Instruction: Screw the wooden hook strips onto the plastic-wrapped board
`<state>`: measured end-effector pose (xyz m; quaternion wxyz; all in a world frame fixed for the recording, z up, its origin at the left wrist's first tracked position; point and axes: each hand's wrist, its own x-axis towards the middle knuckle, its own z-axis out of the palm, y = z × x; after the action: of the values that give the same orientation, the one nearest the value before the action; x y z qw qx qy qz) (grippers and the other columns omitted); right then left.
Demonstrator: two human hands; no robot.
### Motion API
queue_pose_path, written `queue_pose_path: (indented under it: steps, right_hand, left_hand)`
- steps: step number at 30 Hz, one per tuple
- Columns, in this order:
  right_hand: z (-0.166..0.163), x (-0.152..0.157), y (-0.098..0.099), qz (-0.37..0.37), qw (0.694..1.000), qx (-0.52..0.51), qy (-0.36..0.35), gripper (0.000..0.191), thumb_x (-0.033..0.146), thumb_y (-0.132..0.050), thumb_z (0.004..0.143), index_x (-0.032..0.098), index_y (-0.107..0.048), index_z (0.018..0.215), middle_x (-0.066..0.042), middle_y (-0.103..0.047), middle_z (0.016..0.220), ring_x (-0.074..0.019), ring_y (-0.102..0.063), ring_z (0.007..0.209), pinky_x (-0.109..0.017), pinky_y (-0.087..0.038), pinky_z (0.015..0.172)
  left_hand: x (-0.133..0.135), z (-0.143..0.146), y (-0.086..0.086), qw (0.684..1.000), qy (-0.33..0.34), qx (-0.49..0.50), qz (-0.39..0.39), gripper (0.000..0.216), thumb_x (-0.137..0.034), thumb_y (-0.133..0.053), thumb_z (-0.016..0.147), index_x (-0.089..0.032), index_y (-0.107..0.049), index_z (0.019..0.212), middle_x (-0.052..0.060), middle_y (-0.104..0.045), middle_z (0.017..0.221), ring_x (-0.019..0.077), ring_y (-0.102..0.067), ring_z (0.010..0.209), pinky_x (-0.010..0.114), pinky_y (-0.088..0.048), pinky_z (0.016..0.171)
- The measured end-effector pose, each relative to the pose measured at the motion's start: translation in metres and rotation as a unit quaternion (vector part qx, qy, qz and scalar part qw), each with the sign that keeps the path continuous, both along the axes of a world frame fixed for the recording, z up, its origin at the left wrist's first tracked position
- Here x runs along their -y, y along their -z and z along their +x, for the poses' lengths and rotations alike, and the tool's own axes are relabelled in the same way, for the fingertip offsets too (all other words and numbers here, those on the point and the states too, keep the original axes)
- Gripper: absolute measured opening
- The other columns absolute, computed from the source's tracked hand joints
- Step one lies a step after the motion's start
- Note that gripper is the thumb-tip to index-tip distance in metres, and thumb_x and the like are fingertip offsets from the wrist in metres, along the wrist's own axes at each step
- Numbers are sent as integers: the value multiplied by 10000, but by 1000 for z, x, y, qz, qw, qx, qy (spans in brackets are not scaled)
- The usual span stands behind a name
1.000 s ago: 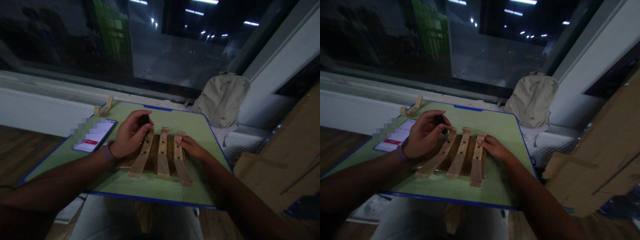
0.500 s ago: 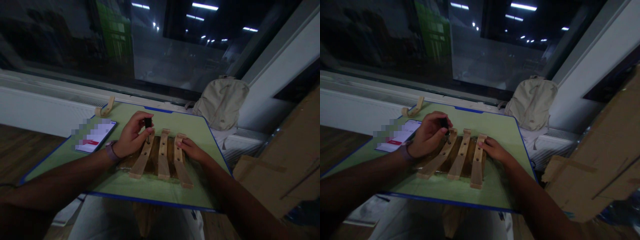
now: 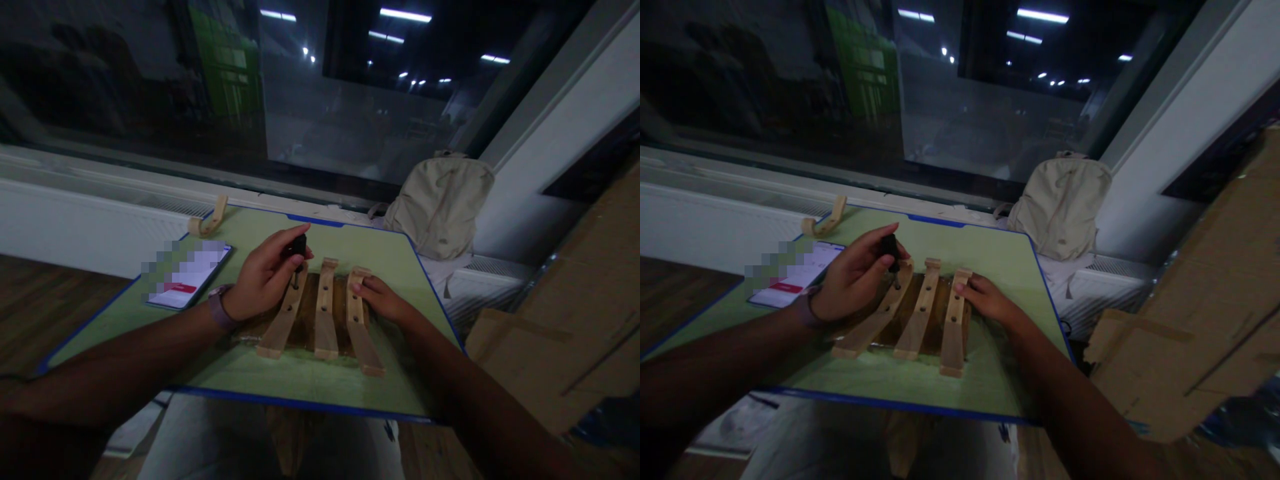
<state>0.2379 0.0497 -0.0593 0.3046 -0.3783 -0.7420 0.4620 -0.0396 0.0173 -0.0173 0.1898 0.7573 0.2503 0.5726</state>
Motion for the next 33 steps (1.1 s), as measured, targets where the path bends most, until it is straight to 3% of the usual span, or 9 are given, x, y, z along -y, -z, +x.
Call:
queue_pose_path:
  steps: [5, 8, 13, 18, 22, 27, 33]
  right_hand:
    - [-1, 1, -2, -15, 1000, -3, -2, 430, 597, -660, 860, 181, -750, 923, -76, -747, 976, -238, -672, 899, -384, -522, 863]
    - [-2, 2, -4, -20, 1000, -7, -4, 427, 592, -657, 861, 183, -748, 945, -79, -750, 998, -243, -674, 927, -388, -521, 878]
    - [-2, 3, -5, -20, 1000, -3, 7, 438, 611, -661, 849, 189, -744, 931, -74, -752, 980, -251, -673, 924, -389, -521, 873]
    - [-2, 3, -4, -14, 1000, -2, 13, 447, 636, -660, 842, 200, -739, 905, -66, -746, 953, -247, -667, 898, -388, -520, 859]
    - [-2, 1, -1, -14, 1000, 0, 11, 459, 646, -657, 843, 196, -738, 884, -64, -737, 925, -239, -660, 875, -378, -516, 844]
    - [-1, 0, -1, -19, 1000, -3, 4, 486, 667, -657, 836, 194, -750, 903, -63, -746, 940, -234, -659, 875, -378, -511, 859]
    - [-1, 2, -5, -6, 1000, 11, 18, 446, 637, -671, 838, 205, -771, 884, -66, -757, 950, -253, -673, 908, -389, -514, 880]
  left_hand:
    - [-1, 3, -4, 996, 83, 37, -2, 537, -200, -493, 1025, -307, -356, 1533, 48, -653, 1045, 152, -655, 946, 293, -533, 816]
    - [-1, 3, -7, 993, 110, 35, -4, 460, -212, -480, 1032, -284, -392, 1478, 54, -645, 1048, 159, -652, 956, 297, -533, 810]
    - [0, 1, -10, 995, 102, 14, -17, 292, -242, -390, 1062, -245, -524, 1322, 52, -647, 989, 157, -634, 915, 311, -522, 819]
    - [0, 4, -2, 998, 59, 23, 19, 296, -213, -339, 1071, -267, -501, 1312, 14, -589, 909, 122, -584, 822, 271, -495, 767]
    - [-1, 6, 4, 997, 60, 38, 26, 351, -176, -380, 1054, -306, -502, 1357, 17, -602, 947, 127, -596, 850, 289, -509, 797]
    - [-1, 1, -1, 996, 71, 12, 55, 326, -150, -392, 1044, -259, -630, 1238, 43, -652, 954, 145, -639, 898, 294, -505, 798]
    - [-6, 0, 0, 998, 51, 11, 45, 320, -224, -547, 998, -262, -597, 1312, 55, -678, 1041, 155, -659, 921, 301, -532, 830]
